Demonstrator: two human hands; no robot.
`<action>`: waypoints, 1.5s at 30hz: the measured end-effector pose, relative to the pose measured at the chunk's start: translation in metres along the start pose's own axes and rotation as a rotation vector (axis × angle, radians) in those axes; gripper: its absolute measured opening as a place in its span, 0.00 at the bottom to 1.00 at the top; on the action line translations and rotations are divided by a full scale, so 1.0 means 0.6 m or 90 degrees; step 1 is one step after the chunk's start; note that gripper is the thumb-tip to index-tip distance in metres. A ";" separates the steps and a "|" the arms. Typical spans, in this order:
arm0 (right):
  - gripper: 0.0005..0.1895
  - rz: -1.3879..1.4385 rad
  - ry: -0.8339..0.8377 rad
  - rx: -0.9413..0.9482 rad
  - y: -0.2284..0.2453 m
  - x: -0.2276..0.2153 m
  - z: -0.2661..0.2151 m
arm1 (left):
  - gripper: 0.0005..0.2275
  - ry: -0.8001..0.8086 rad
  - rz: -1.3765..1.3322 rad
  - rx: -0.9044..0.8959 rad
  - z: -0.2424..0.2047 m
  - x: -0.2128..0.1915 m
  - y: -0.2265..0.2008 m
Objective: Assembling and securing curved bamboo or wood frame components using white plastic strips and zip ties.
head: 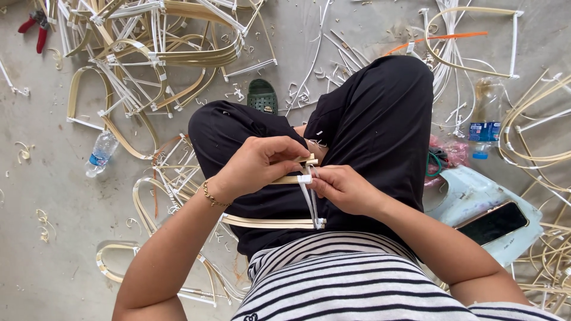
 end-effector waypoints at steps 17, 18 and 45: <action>0.15 -0.004 0.021 0.044 -0.011 0.010 -0.005 | 0.09 -0.003 0.101 -0.059 0.009 0.015 0.000; 0.14 0.003 0.033 0.067 -0.018 0.012 -0.006 | 0.09 0.003 0.106 -0.070 0.011 0.017 0.001; 0.09 -0.119 0.153 -0.085 0.019 -0.080 0.088 | 0.10 -0.081 0.145 0.003 -0.047 0.028 -0.035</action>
Point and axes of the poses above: each hand's wrist, its own z-axis towards the middle knuckle, its own x-axis out of the palm, y = z × x, the point moved 10 cm from there along z, towards the middle knuckle, and after that the axes turned 14 degrees about -z, right-handed, at the moved point
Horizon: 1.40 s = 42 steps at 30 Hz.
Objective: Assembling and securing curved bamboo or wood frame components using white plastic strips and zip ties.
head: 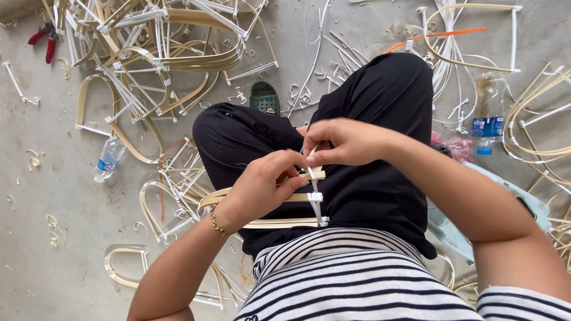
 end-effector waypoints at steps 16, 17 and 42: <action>0.12 0.092 -0.482 0.052 0.013 0.017 -0.087 | 0.04 0.122 -0.236 -0.134 0.057 -0.013 0.129; 0.14 0.016 -0.494 -0.026 0.045 0.017 -0.088 | 0.04 0.128 -0.295 -0.156 0.056 -0.009 0.132; 0.07 0.821 -0.246 0.129 -0.106 0.160 -0.066 | 0.05 0.006 -0.184 -0.138 0.006 -0.037 0.095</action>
Point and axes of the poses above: each hand's wrist, its own z-axis towards the middle knuckle, its own x-axis out of the palm, y = z × x, the point moved 10 cm from there along z, towards the middle knuckle, and after that the axes turned 14 degrees about -z, right-handed, at the moved point
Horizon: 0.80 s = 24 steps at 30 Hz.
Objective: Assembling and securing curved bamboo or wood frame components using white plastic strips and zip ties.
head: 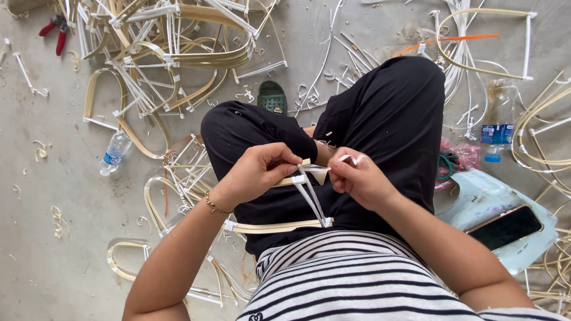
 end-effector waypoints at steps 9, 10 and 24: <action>0.09 -0.147 -0.090 -0.169 0.113 -0.003 0.051 | 0.04 0.087 0.048 0.064 0.012 0.064 -0.033; 0.09 -0.148 -0.090 -0.173 0.132 0.004 0.063 | 0.04 0.088 0.052 0.067 0.013 0.065 -0.041; 0.11 -0.826 0.113 -0.322 0.290 0.158 -0.011 | 0.05 -0.012 0.055 0.016 0.024 0.021 -0.007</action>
Point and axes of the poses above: each hand's wrist, its own z-axis towards the middle knuckle, its own x-axis out of the palm, y = z × x, the point moved 10 cm from there along z, towards the middle knuckle, and after that the axes turned 14 degrees about -z, right-handed, at the moved point
